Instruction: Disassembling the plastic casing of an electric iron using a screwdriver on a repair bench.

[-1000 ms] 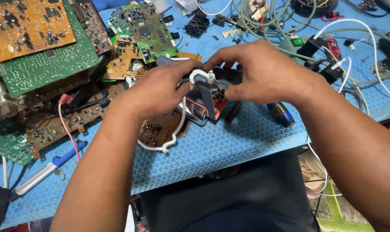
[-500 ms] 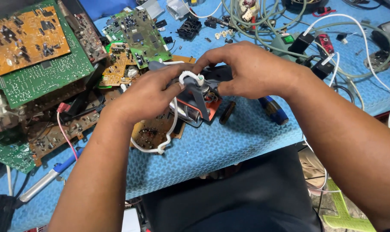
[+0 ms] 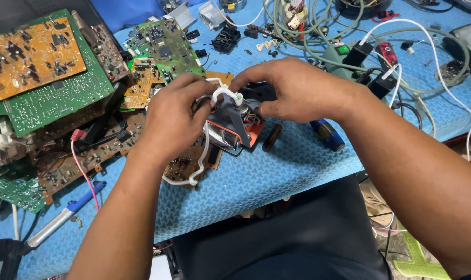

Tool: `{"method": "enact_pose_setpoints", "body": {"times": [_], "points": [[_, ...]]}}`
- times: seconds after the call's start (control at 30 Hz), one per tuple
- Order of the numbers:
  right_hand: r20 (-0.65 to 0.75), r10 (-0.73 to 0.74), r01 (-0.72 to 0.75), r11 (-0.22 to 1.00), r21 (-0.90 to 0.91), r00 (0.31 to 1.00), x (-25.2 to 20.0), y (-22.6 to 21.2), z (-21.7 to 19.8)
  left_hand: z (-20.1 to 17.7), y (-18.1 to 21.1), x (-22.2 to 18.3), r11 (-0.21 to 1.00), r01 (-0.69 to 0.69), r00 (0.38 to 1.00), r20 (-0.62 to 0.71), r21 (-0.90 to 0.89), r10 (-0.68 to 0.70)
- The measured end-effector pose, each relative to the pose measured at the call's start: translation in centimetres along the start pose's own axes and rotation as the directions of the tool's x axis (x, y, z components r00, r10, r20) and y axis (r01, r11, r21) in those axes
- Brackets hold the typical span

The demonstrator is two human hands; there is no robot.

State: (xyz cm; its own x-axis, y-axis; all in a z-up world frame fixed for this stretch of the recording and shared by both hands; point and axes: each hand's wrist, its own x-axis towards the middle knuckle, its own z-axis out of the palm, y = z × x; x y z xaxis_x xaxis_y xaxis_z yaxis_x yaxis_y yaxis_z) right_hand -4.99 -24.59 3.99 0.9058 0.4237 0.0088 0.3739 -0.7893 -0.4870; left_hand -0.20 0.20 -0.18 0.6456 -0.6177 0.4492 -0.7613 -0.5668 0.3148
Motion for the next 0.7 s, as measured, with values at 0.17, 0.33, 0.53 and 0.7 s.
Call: {"method": "enact_pose_setpoints", "body": {"times": [0.17,0.33,0.53,0.7], "points": [[0.004,0.004,-0.004,1.000,0.009,1.000,-0.2,-0.3,0.0,0.7,0.1,-0.4,1.000,-0.015,1.000,0.025,-0.024,0.015],[0.036,0.095,-0.095,0.995,-0.002,0.995,-0.4,-0.7,-0.1,0.9,0.9,-0.5,0.964,0.155,0.984,0.115,-0.216,-0.132],[-0.033,-0.040,0.041,0.999,0.014,0.999,-0.4,0.6,0.5,-0.4,3.1,-0.6,0.843,0.387,0.919,0.223,-0.372,-0.324],[-0.078,-0.102,0.102,0.995,-0.001,0.992,-0.4,0.8,0.7,0.1,3.4,-0.7,0.940,0.102,0.995,0.039,-0.326,-0.095]]}}
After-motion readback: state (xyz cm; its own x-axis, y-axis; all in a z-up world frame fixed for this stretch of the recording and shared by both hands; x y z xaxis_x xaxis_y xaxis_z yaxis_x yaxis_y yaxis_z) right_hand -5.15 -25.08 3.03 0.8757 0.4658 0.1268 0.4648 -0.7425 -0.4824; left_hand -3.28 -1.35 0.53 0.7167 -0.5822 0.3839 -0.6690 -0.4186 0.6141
